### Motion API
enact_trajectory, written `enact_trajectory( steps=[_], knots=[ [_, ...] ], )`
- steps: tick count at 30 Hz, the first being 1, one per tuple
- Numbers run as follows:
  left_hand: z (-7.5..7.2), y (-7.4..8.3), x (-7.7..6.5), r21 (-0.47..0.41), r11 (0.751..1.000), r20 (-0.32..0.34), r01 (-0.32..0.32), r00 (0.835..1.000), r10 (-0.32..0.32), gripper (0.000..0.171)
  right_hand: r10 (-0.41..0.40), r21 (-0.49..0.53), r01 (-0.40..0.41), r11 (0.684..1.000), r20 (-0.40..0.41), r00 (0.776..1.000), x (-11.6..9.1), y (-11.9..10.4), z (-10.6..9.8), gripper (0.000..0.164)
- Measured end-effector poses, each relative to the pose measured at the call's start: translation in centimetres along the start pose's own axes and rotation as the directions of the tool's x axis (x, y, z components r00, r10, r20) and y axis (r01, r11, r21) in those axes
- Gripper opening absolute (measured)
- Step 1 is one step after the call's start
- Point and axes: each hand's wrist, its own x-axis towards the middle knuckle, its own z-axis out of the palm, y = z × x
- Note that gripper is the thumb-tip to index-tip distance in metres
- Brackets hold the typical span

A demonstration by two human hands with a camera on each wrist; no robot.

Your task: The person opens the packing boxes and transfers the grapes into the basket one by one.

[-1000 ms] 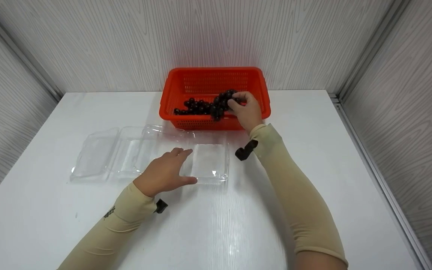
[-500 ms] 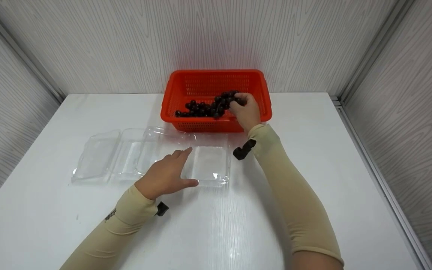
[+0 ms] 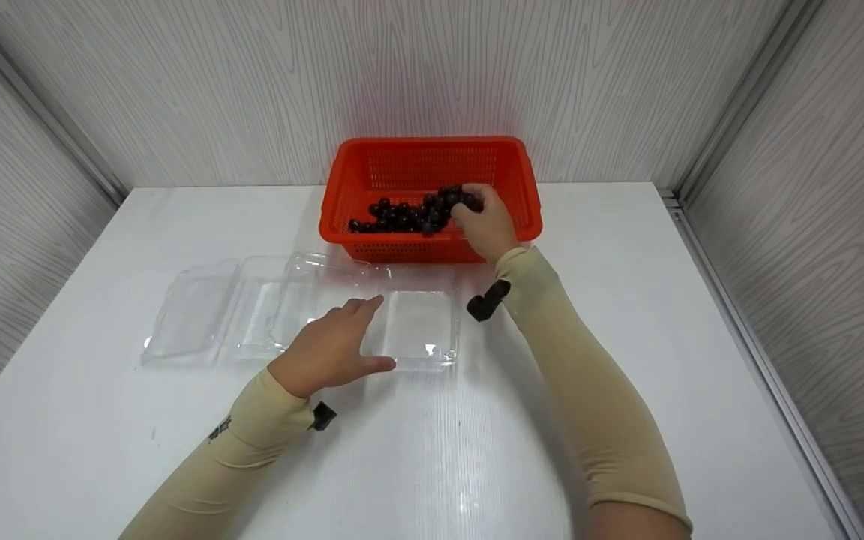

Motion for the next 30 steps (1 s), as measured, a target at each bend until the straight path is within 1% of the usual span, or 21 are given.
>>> enact_trajectory(
  steps=[2, 4, 6, 8, 10, 11, 13, 16, 18, 20, 23, 25, 27, 30],
  knots=[
    [0.0, 0.1, 0.0, 0.005, 1.000, -0.002, -0.004, 1.000, 0.004, 0.099, -0.016, -0.022, 0.017, 1.000, 0.018, 1.000, -0.4, 0.0, -0.1, 0.052],
    [-0.1, 0.1, 0.0, 0.003, 1.000, -0.004, -0.007, 1.000, 0.007, 0.098, -0.038, -0.022, 0.039, 0.999, 0.024, 0.999, -1.0, -0.1, -0.1, 0.051],
    [-0.2, 0.1, 0.0, -0.005, 1.000, -0.002, -0.009, 1.000, 0.009, 0.097, -0.069, -0.001, 0.069, 0.998, 0.023, 0.997, -1.7, -0.1, 0.0, 0.045],
    [-0.4, 0.1, 0.0, -0.010, 1.000, -0.006, -0.014, 1.000, 0.014, 0.096, -0.112, 0.020, 0.112, 0.994, 0.011, 0.994, -2.5, -0.1, 0.1, 0.036],
    [-0.6, 0.0, 0.0, -0.009, 1.000, -0.016, -0.023, 1.000, 0.023, 0.093, -0.161, 0.000, 0.161, 0.987, -0.004, 0.987, -3.4, -0.1, 0.2, 0.028],
    [-0.7, -0.1, 0.0, -0.008, 1.000, -0.023, -0.028, 0.999, 0.028, 0.091, -0.191, -0.035, 0.191, 0.981, -0.008, 0.981, -3.8, 0.0, 0.2, 0.025],
    [-1.0, -0.2, 0.1, -0.012, 0.999, -0.035, -0.036, 0.999, 0.035, 0.088, -0.267, -0.117, 0.265, 0.957, -0.005, 0.964, -4.8, 0.2, 0.3, 0.023],
    [-1.7, -0.4, 0.1, -0.039, 0.998, -0.055, -0.044, 0.998, 0.042, 0.085, -0.390, -0.238, 0.382, 0.893, 0.014, 0.921, -6.2, 0.4, 0.6, 0.023],
    [-2.2, -0.5, 0.1, -0.058, 0.997, -0.071, -0.054, 0.996, 0.050, 0.083, -0.453, -0.279, 0.442, 0.853, 0.025, 0.891, -7.7, 0.0, 1.0, 0.022],
    [-2.7, -0.7, 0.0, -0.078, 0.995, -0.096, -0.068, 0.994, 0.061, 0.081, -0.489, -0.306, 0.473, 0.826, 0.028, 0.872, -9.1, -0.5, 1.5, 0.020],
    [-3.5, -1.1, -0.2, -0.111, 0.991, -0.125, -0.077, 0.990, 0.063, 0.081, -0.514, -0.328, 0.494, 0.805, 0.031, 0.857, -11.1, -1.5, 2.0, 0.019],
    [-4.0, -1.5, -0.3, -0.131, 0.988, -0.153, -0.076, 0.987, 0.055, 0.082, -0.527, -0.333, 0.507, 0.795, 0.033, 0.849, -11.6, -1.6, 2.2, 0.018],
    [-4.5, -1.9, -0.4, -0.140, 0.988, -0.178, -0.068, 0.983, 0.043, 0.081, -0.544, -0.319, 0.526, 0.789, 0.037, 0.838, -11.5, -1.2, 2.1, 0.018],
    [-5.1, -2.4, -0.5, -0.144, 0.987, -0.229, -0.076, 0.972, 0.042, 0.079, -0.563, -0.278, 0.551, 0.787, 0.041, 0.825, -10.8, -0.1, 1.8, 0.018]
  ],
)
